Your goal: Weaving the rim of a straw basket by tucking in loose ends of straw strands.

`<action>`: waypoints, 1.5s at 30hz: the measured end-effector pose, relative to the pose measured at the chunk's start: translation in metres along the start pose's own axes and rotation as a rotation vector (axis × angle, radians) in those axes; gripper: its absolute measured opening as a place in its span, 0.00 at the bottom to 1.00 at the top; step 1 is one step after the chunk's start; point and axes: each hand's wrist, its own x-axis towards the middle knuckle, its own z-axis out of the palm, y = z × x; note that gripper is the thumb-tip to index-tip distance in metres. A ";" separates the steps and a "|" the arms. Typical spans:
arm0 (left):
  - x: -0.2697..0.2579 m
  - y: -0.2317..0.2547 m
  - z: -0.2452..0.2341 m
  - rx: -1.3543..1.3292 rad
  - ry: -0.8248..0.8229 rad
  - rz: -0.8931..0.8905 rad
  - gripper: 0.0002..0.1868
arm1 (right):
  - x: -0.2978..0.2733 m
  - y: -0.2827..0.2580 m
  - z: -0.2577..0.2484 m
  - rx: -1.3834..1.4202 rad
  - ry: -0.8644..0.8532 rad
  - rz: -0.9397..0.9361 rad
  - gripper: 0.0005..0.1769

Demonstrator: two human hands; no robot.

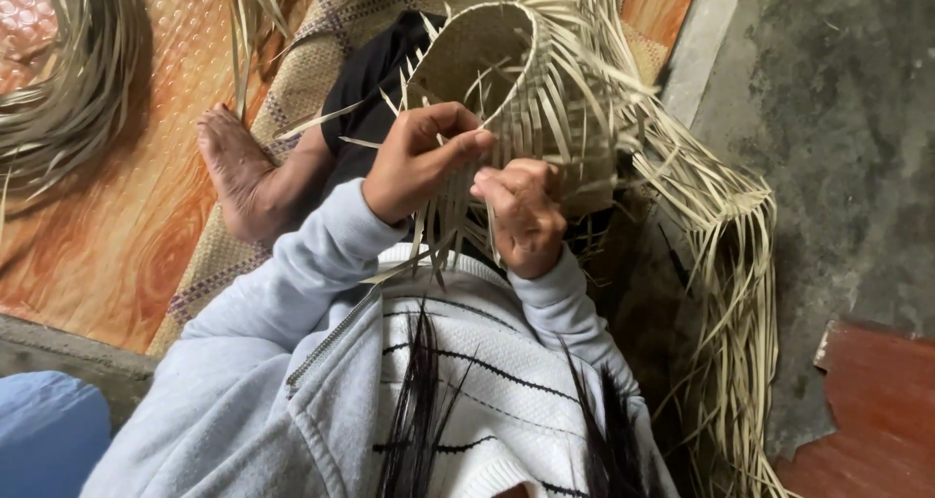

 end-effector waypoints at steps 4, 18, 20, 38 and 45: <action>0.002 0.007 0.002 -0.088 0.022 -0.089 0.08 | -0.011 0.003 0.007 0.025 -0.020 -0.048 0.09; 0.005 0.007 -0.001 0.241 -0.071 0.329 0.07 | 0.035 0.031 -0.076 0.381 -0.096 0.175 0.18; 0.003 0.009 -0.002 0.222 -0.073 0.312 0.07 | 0.050 0.035 -0.071 0.174 -0.186 0.181 0.10; 0.001 0.011 -0.032 -0.375 -0.196 -0.207 0.14 | 0.049 0.049 -0.045 -0.318 -0.690 0.398 0.15; 0.003 0.000 -0.040 -0.492 -0.123 -0.252 0.09 | 0.080 0.041 -0.054 -0.070 -0.674 0.360 0.08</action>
